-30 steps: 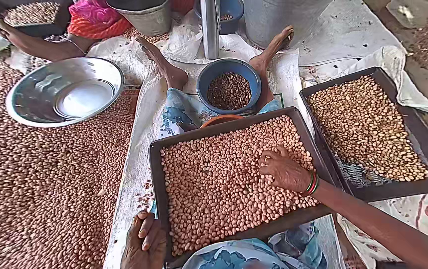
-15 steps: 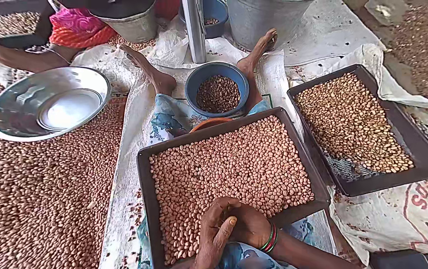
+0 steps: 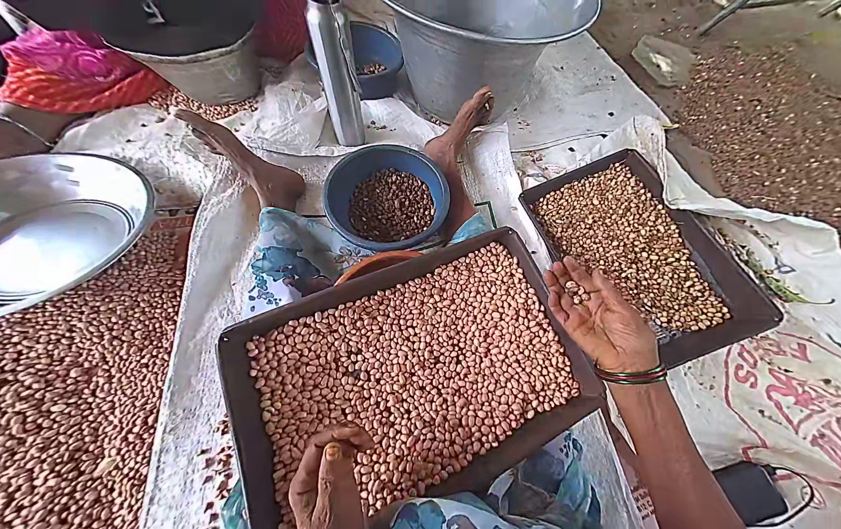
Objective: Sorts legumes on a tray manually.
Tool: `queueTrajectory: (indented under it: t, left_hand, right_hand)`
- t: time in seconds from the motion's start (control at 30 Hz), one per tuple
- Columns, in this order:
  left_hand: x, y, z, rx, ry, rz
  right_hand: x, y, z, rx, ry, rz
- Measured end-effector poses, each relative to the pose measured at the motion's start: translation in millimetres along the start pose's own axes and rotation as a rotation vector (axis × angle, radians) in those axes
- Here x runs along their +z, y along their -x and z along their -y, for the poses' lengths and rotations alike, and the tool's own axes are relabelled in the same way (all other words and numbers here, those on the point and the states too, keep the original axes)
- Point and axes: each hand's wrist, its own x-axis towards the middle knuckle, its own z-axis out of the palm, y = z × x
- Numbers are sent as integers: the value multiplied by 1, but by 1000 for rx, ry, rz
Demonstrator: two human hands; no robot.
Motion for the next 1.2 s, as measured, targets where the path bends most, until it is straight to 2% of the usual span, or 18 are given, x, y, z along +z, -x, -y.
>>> queueTrajectory:
  t: [0.07,0.1,0.17,0.2,0.23,0.27,0.3,0.37,0.43,0.47,0.53,0.67,0.83,0.93,1.0,1.07,1.13,1.2]
  left_hand:
    - [0,0,1,-2,-3,24]
    - [1,0,1,-9,-12,26]
    - [2,1,0,-29,-33,22]
    - [3,1,0,-37,-44,30]
    - [2,1,0,-39,-48,40]
    - [3,1,0,-40,-49,45]
    - [3,2,-1,-42,-49,45]
    - [3,3,-2,-46,-52,34]
    - [4,2,-2,-40,-52,25]
    - [4,1,-1,-34,-48,26]
    - [3,1,0,-35,-43,23]
    - [2,3,0,-41,-47,51]
    - [1,4,-2,-42,-41,39]
    - [3,2,-2,-45,-22,41]
    - [3,3,-3,-54,-22,44]
    - [3,3,-2,-57,-23,46]
    - [3,3,-2,-60,-18,36]
    - [2,4,-1,-62,-13,39]
  right_hand:
    - [2,8,-11,134,114,31]
    - [-1,14,-17,236,241,128]
    - [-15,18,-25,469,586,540]
    - [-19,16,-24,510,813,752]
    - [-17,15,-16,441,1103,901]
    - [-12,16,1,279,1422,942]
    - [-6,17,20,69,1694,840]
    - [1,10,45,-391,1951,337]
    - [8,-11,55,-655,1970,5]
    - [13,-19,52,-751,1933,-18]
    - [23,-32,27,-841,1806,133]
    - [41,-47,-23,-662,1830,368]
    - [47,-51,-38,-422,2082,396]
    - [41,-57,-46,-432,2150,415]
    - [39,-61,-42,-440,2044,431]
    - [34,-69,-33,-472,1773,416]
    - [33,-79,-26,-379,1481,411]
    - [38,-86,-28,-295,1344,413]
